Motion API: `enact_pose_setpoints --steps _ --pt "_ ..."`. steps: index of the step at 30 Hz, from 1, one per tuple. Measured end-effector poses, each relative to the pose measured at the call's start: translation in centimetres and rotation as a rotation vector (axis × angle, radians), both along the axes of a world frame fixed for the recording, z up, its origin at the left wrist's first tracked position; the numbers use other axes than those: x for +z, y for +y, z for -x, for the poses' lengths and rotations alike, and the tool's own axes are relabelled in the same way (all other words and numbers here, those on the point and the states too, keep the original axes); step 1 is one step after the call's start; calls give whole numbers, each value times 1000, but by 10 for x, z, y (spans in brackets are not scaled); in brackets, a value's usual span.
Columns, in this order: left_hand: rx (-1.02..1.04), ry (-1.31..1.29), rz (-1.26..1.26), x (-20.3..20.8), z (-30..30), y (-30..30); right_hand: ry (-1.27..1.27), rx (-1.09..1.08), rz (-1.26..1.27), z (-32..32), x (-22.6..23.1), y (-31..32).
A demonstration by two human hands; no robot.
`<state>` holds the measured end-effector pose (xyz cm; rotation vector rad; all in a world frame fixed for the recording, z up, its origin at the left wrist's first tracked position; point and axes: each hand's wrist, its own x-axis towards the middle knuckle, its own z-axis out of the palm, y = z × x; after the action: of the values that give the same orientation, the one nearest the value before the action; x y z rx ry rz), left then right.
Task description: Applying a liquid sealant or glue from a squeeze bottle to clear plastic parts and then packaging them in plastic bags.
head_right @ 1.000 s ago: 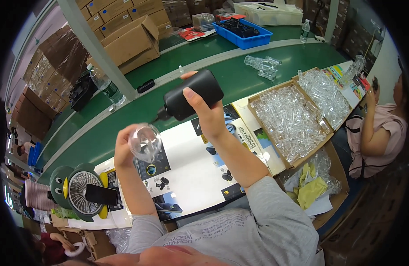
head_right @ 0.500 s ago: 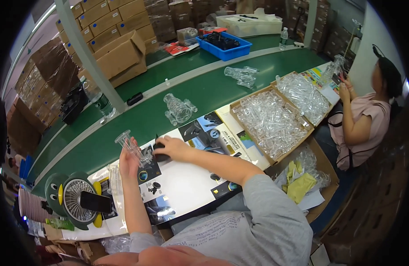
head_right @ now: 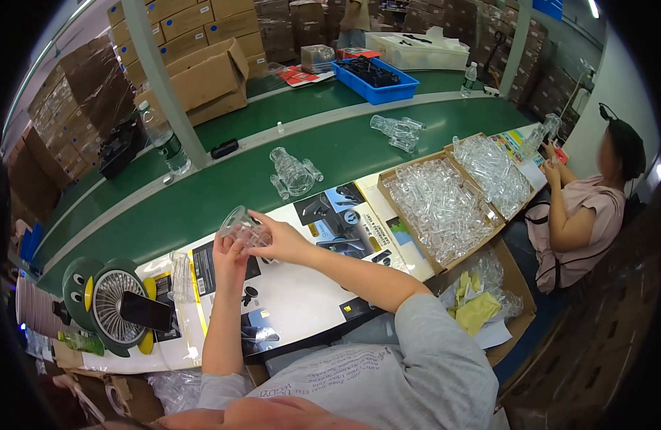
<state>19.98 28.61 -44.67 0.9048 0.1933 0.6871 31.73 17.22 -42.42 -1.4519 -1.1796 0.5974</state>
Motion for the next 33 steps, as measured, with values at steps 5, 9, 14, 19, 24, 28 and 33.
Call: enact_pose_setpoints --steps 5,9,14,19,24,28,33 --pt "215 75 -262 -15 -6 8 103 -147 71 -23 -26 13" --pt "339 215 -144 -13 -1 22 772 -352 -39 -78 -40 24" --pt "353 248 -131 -26 5 33 1121 -284 -283 -100 -45 56" --pt "330 225 -159 -27 -2 34 1292 -204 -421 -138 -53 91" --pt "313 222 -120 -39 2 43 1239 -258 -417 -127 -56 84" --pt "224 189 -67 -29 6 39 724 -277 -236 -72 -37 37" --pt "-97 27 229 -16 5 36 -489 -193 -261 -14 -26 -12"
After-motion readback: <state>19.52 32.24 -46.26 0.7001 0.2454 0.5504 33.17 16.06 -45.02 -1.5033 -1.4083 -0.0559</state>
